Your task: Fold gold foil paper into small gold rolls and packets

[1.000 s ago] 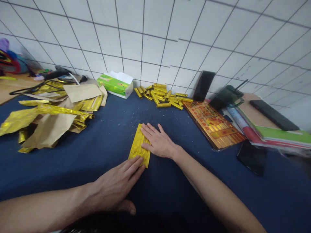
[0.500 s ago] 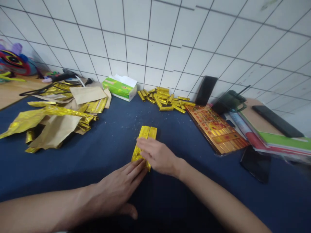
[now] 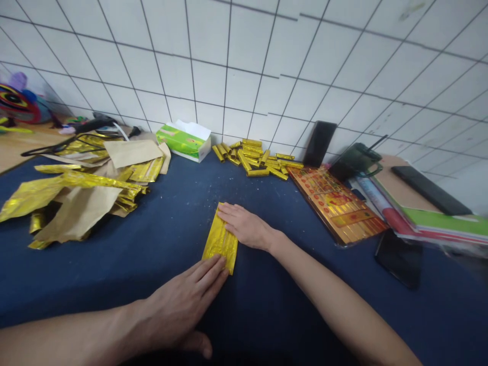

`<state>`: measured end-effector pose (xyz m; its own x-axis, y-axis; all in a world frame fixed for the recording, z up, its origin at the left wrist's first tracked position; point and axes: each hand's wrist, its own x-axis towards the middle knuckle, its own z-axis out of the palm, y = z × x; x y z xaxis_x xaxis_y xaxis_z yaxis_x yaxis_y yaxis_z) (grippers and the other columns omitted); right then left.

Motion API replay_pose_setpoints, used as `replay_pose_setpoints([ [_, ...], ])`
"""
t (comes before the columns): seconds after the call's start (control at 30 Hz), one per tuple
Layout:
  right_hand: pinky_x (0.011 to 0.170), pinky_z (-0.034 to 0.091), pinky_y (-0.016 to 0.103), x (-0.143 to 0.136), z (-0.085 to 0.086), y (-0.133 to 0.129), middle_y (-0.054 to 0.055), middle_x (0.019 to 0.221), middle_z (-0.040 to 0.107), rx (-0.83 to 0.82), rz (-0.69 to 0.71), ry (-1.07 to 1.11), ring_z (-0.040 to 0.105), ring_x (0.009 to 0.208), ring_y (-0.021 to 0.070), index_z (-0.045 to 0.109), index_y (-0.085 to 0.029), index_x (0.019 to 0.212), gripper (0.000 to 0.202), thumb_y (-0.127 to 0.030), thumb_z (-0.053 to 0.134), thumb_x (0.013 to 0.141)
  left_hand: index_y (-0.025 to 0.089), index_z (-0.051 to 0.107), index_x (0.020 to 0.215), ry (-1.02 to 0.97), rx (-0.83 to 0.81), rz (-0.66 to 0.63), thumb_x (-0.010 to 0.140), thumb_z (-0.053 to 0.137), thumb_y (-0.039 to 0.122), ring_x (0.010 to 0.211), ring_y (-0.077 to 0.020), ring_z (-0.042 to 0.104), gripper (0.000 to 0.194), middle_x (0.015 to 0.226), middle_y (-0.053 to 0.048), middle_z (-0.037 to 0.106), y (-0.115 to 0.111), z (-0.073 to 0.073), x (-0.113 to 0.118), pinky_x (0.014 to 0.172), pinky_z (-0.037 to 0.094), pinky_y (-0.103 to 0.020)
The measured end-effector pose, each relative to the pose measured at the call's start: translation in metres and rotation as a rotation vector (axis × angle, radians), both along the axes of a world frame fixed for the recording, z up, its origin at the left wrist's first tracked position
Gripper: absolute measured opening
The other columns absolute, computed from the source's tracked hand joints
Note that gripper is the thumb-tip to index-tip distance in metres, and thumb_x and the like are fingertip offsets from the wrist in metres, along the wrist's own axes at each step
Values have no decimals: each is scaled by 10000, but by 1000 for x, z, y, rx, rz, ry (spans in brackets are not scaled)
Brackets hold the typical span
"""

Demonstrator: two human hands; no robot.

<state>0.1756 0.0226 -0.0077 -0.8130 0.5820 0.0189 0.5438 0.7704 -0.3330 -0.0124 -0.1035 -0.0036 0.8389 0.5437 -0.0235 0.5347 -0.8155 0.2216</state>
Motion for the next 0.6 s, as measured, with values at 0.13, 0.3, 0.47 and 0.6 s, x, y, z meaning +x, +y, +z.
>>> replay_pose_setpoints([
  [0.13, 1061, 284, 401, 2, 0, -4, 88, 1361, 426, -31, -71, 172, 329, 1288, 171, 450, -153, 1274, 414, -269, 362, 886, -15, 333, 1318, 22, -12, 7, 692, 328, 749, 1300, -330, 255, 988, 1376, -253, 310, 0, 2, 0, 1068, 218, -394],
  [0.3, 925, 422, 375, 13, 8, 9, 70, 1052, 633, 143, -458, 316, 559, 1018, 195, 629, -180, 1016, 270, -296, 467, 834, -15, 291, 1338, 38, -36, -10, 706, 318, 740, 1313, -325, 219, 985, 1395, -247, 273, 1, 4, -1, 1077, 197, -386],
  [0.47, 707, 453, 302, 16, 15, 30, 18, 834, 628, -10, -533, 95, 581, 762, 163, 661, -208, 839, 159, -293, 552, 760, -10, 282, 1343, 17, -50, -6, 702, 349, 731, 1317, -320, 210, 982, 1402, -247, 256, 2, 4, -2, 1080, 199, -385],
  [0.6, 643, 409, 257, 12, 13, 38, 1, 768, 609, -66, -543, 73, 558, 703, 135, 635, -204, 697, 104, -253, 554, 739, -22, 296, 1332, -20, -48, -6, 672, 371, 748, 1319, -322, 203, 1017, 1410, -261, 214, 3, 2, -2, 1074, 221, -374],
])
